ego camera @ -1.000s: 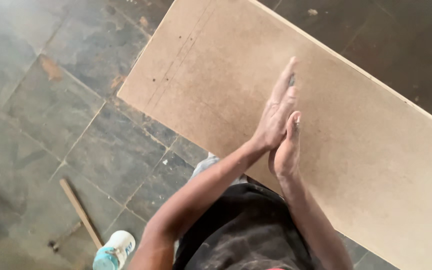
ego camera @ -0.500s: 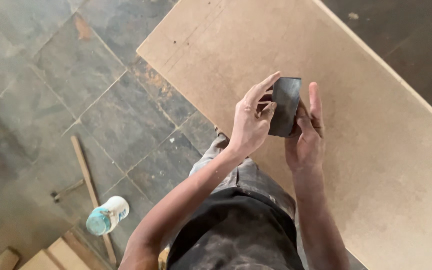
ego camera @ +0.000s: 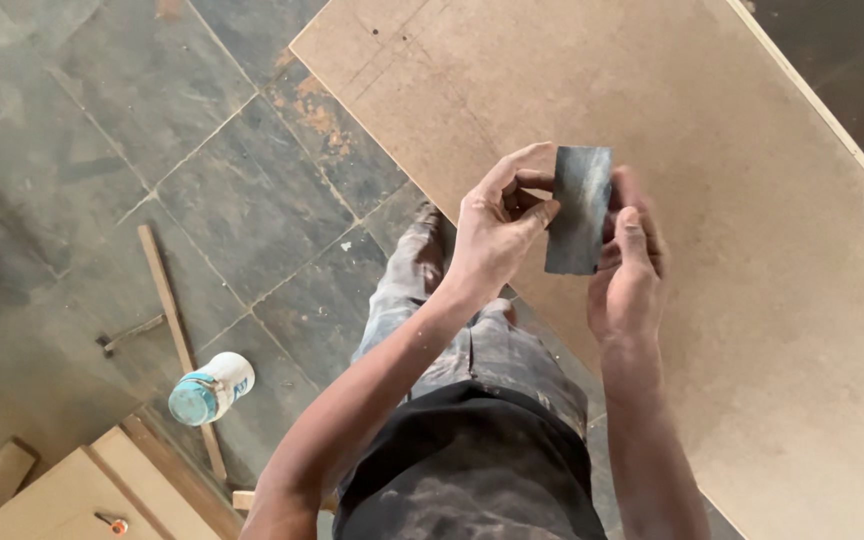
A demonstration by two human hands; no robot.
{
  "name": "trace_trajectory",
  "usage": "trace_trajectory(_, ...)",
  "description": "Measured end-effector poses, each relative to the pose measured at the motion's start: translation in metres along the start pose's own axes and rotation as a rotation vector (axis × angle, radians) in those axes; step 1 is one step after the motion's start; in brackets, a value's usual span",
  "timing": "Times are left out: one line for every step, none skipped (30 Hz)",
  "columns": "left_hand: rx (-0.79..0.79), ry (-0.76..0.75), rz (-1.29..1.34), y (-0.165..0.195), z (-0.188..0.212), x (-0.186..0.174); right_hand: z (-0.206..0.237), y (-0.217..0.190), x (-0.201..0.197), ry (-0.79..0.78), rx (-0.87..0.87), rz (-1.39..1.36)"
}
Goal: The person sands the surfaces and edges of several wooden boards and furniture components using a piece of sandpaper held by hand.
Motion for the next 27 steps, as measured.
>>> trace_trajectory(0.03, 0.022, -0.045, 0.002, -0.003, -0.003, 0.001, -0.006, 0.004, 0.04, -0.067, 0.108)
trace_trajectory(0.062, 0.04, -0.089, 0.005, -0.006, -0.005, 0.001, -0.012, 0.009, 0.082, -0.137, 0.216)
trace_trajectory(0.097, 0.056, -0.133, 0.009, -0.011, -0.009, 0.004, -0.023, 0.024, -0.009, -0.373, 0.444)
trace_trajectory(0.098, 0.047, -0.161, 0.011, -0.016, -0.011, 0.009, -0.031, 0.04, -0.103, -0.604, 0.673)
trace_trajectory(0.097, 0.038, -0.19, 0.014, -0.021, -0.015, 0.014, -0.035, 0.059, -0.201, -0.826, 0.907)
trace_trajectory(0.097, 0.03, -0.218, 0.018, -0.028, -0.019, 0.013, -0.033, 0.072, -0.261, -0.85, 0.971)
trace_trajectory(0.111, 0.002, -0.208, 0.023, -0.034, -0.024, 0.012, -0.029, 0.087, -0.319, -0.873, 1.034)
trace_trajectory(0.124, -0.026, -0.196, 0.028, -0.042, -0.029, 0.009, -0.023, 0.102, -0.378, -0.893, 1.099)
trace_trajectory(0.136, -0.052, -0.185, 0.034, -0.05, -0.037, 0.003, -0.017, 0.114, -0.366, -0.85, 1.166)
trace_trajectory(0.095, -0.068, -0.161, 0.037, -0.059, -0.047, -0.004, -0.011, 0.126, -0.357, -0.806, 1.228)
trace_trajectory(0.057, -0.082, -0.138, 0.041, -0.07, -0.058, -0.011, -0.004, 0.138, -0.35, -0.764, 1.288)
trace_trajectory(0.014, -0.098, -0.114, 0.045, -0.081, -0.07, -0.018, 0.002, 0.15, -0.369, -0.743, 1.331)
trace_trajectory(0.003, -0.13, -0.16, 0.05, -0.092, -0.083, -0.027, 0.009, 0.163, -0.385, -0.72, 1.375)
trace_trajectory(-0.005, -0.161, -0.207, 0.055, -0.105, -0.099, -0.038, 0.015, 0.175, -0.402, -0.698, 1.415)
trace_trajectory(-0.012, -0.191, -0.253, 0.059, -0.118, -0.115, -0.048, 0.016, 0.188, -0.355, -0.763, 1.48)
trace_trajectory(0.236, -0.118, -0.424, 0.075, -0.132, -0.133, -0.059, 0.018, 0.2, -0.308, -0.828, 1.545)
trace_trajectory(0.485, -0.043, -0.59, 0.089, -0.143, -0.15, -0.068, 0.021, 0.213, -0.266, -0.89, 1.609)
trace_trajectory(0.733, 0.036, -0.75, 0.102, -0.149, -0.163, -0.075, 0.028, 0.226, -0.317, -0.844, 1.553)
trace_trajectory(0.747, 0.063, -0.831, 0.103, -0.163, -0.179, -0.079, 0.036, 0.239, -0.367, -0.798, 1.494)
trace_trajectory(0.759, 0.086, -0.915, 0.104, -0.175, -0.192, -0.078, 0.045, 0.251, -0.413, -0.748, 1.433)
trace_trajectory(0.774, 0.106, -0.997, 0.102, -0.184, -0.2, -0.072, 0.054, 0.263, -0.432, -0.768, 1.429)
trace_trajectory(0.694, 0.073, -0.94, 0.096, -0.195, -0.207, -0.062, 0.064, 0.273, -0.451, -0.795, 1.428)
trace_trajectory(0.616, 0.043, -0.882, 0.089, -0.203, -0.212, -0.051, 0.072, 0.282, -0.472, -0.824, 1.427)
trace_trajectory(0.533, 0.015, -0.824, 0.08, -0.209, -0.215, -0.04, 0.081, 0.286, -0.491, -0.811, 1.441)
trace_trajectory(0.342, -0.005, -0.76, 0.067, -0.215, -0.22, -0.032, 0.087, 0.289, -0.512, -0.79, 1.452)
trace_trajectory(0.149, -0.027, -0.694, 0.052, -0.218, -0.222, -0.028, 0.091, 0.288, -0.533, -0.766, 1.463)
trace_trajectory(-0.037, -0.052, -0.621, 0.038, -0.218, -0.224, -0.031, 0.089, 0.286, -0.514, -0.794, 1.43)
Point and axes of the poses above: each hand's wrist, its own z-axis away from the middle knuckle, its own x-axis out of the palm, y = z × x, the point moved 5 cm from there along -z, towards the middle knuckle, and after that the axes turned 8 degrees about y, right-handed, at the moved point
